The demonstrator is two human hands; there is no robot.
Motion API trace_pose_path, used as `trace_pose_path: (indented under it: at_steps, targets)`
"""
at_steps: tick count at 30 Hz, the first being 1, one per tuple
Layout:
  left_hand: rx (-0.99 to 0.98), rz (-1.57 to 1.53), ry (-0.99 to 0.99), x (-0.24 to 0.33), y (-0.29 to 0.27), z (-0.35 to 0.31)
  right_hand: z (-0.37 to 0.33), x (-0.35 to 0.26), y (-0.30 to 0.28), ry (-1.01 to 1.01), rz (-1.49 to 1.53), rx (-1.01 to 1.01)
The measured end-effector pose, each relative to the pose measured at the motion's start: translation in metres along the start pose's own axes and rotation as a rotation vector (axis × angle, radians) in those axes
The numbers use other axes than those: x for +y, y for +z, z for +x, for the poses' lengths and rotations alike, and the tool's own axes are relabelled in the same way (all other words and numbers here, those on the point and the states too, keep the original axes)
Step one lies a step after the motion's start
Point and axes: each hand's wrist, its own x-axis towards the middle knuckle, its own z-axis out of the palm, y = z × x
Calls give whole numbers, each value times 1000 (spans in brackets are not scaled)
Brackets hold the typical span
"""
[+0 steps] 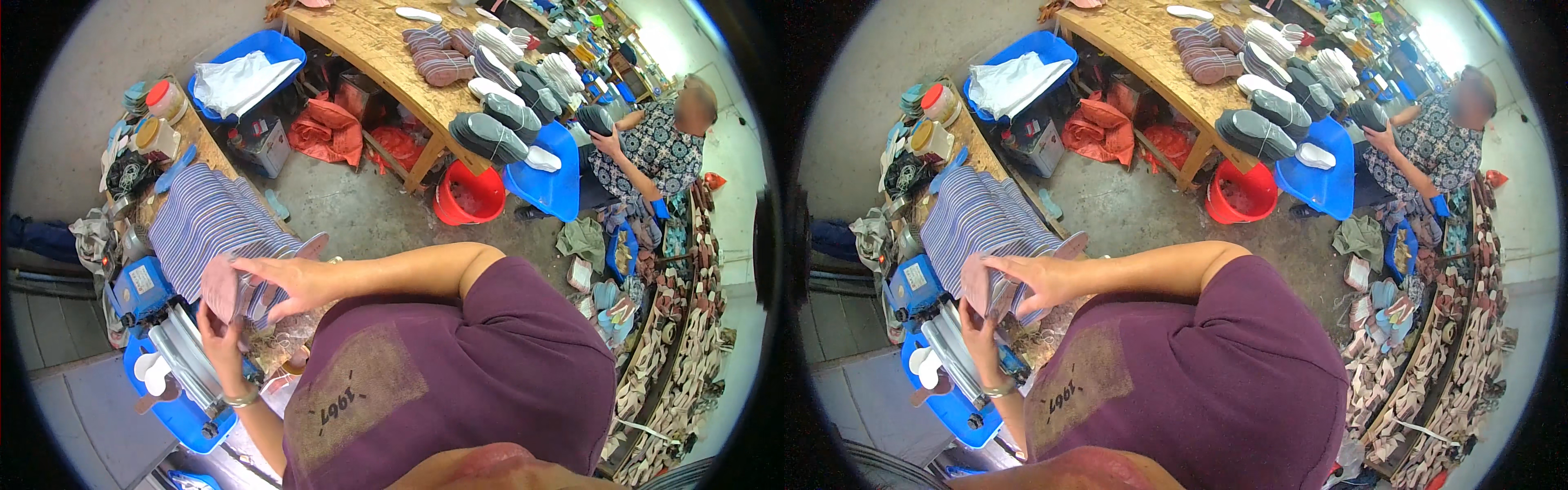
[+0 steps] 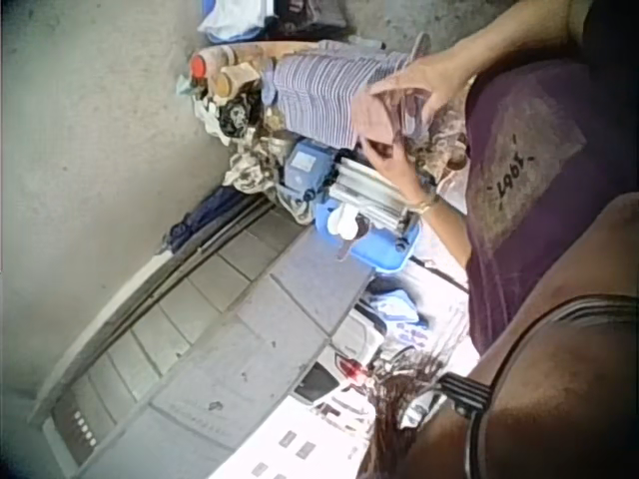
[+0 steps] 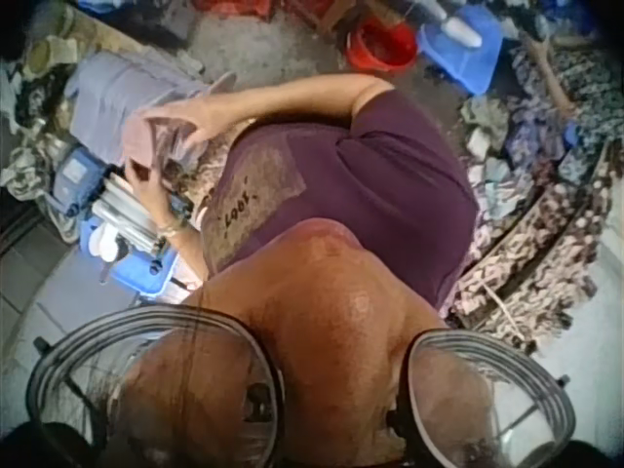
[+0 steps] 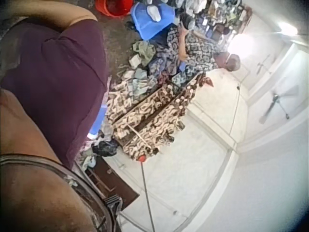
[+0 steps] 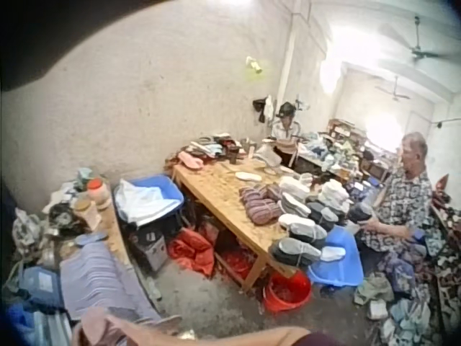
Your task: The person repeatedly feeds white shoe insoles into a blue machine to process their edges. They handle the insoles one at a time, moving them between the machine and a stack of striped insoles on the table. The person also stacks the processed insoles and occasionally adjusts the pile of striped insoles.
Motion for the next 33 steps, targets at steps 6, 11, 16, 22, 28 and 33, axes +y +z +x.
trace_pose_path:
  at_steps: [6,11,16,22,28,33]
  targets:
    - [145,-1080,-183,-19,37,-51,8,5,30,-17,-64,-310]
    - [229,-894,-44,-35,43,-61,14,10,51,85,27,-578]
    - [429,-918,-150,-45,15,-83,45,-3,67,246,99,-843]
    - [710,-898,-383,-55,-13,-118,100,20,78,7,-176,-686]
    - [693,-1065,-453,-49,-3,-147,189,38,152,-387,-800,-606]
    - [845,-1119,-394,-61,3,-168,237,57,222,-200,-1002,-935]
